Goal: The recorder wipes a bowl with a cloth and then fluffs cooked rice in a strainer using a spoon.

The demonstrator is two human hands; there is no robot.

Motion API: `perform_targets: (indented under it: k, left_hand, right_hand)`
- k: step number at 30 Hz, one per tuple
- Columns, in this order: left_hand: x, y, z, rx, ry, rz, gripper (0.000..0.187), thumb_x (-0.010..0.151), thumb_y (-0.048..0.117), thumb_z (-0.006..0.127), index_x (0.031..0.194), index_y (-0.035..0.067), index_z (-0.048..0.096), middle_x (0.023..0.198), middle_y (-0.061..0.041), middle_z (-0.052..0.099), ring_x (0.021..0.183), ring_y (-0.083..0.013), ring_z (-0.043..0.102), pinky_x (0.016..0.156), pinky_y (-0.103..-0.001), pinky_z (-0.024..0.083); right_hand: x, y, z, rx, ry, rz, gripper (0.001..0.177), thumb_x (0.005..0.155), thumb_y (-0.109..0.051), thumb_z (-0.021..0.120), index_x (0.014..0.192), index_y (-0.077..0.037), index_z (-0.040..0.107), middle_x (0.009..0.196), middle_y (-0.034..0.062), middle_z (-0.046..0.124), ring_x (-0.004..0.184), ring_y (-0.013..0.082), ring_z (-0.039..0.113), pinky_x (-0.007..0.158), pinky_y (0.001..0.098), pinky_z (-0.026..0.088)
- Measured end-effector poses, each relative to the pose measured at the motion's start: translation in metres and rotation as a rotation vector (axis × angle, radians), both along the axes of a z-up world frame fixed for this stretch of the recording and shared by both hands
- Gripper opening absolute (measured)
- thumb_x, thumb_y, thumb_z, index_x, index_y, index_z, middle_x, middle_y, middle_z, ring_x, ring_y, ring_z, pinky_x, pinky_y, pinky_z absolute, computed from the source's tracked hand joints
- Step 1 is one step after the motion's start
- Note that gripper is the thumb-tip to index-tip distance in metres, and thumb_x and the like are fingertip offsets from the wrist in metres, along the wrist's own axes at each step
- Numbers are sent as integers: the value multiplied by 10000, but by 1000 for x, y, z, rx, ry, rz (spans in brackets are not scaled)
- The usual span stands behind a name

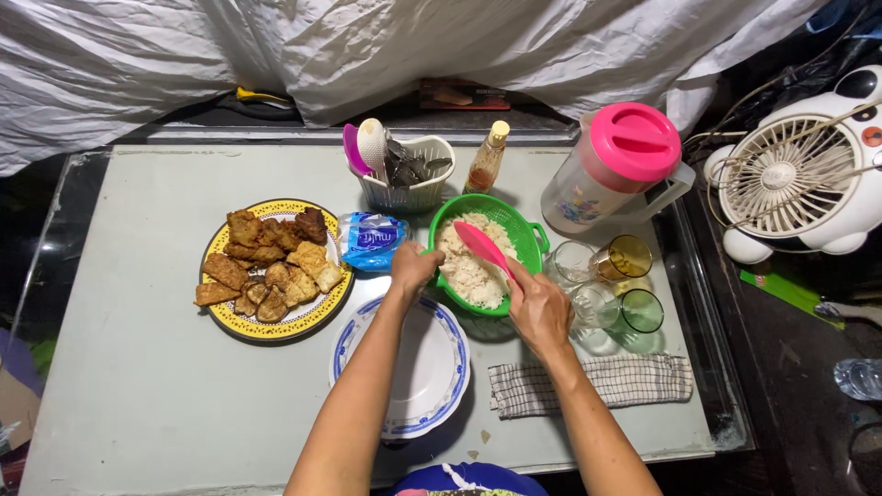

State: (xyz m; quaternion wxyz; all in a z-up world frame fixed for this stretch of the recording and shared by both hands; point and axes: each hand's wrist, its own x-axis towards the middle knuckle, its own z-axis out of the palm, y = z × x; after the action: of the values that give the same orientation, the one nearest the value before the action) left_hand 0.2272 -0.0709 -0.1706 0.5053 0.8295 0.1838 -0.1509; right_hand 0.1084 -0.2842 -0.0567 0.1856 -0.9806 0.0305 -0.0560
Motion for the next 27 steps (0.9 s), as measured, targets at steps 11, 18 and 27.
perform_targets:
  k: [11, 18, 27]
  left_hand:
    - [-91, 19, 142, -558, -56, 225, 467, 625, 52, 598, 1076, -52, 663, 851, -150, 629, 785, -261, 621, 564, -399, 558]
    - [-168, 38, 214, -731, -112, 297, 822, 625, -63, 592, 1387, 152, 372, 853, -133, 499, 724, -244, 496, 512, -320, 360]
    - [-201, 51, 187, -867, -109, 321, 1098, 585, -97, 549, 1604, 247, 328, 993, -169, 645, 695, -216, 614, 457, -275, 525]
  right_hand:
    - [-22, -23, 43, 103, -248, -51, 367, 1023, -179, 618, 1381, -220, 688, 747, 119, 598, 614, 291, 619, 582, 398, 541]
    - [-25, -4, 89, -64, -235, 23, 342, 962, -306, 685, 1286, -407, 730, 694, 19, 598, 631, 242, 644, 643, 384, 537]
    - [-48, 31, 105, -83, -148, 286, 297, 909, -410, 647, 1181, -514, 703, 698, -2, 596, 726, 249, 669, 696, 380, 534]
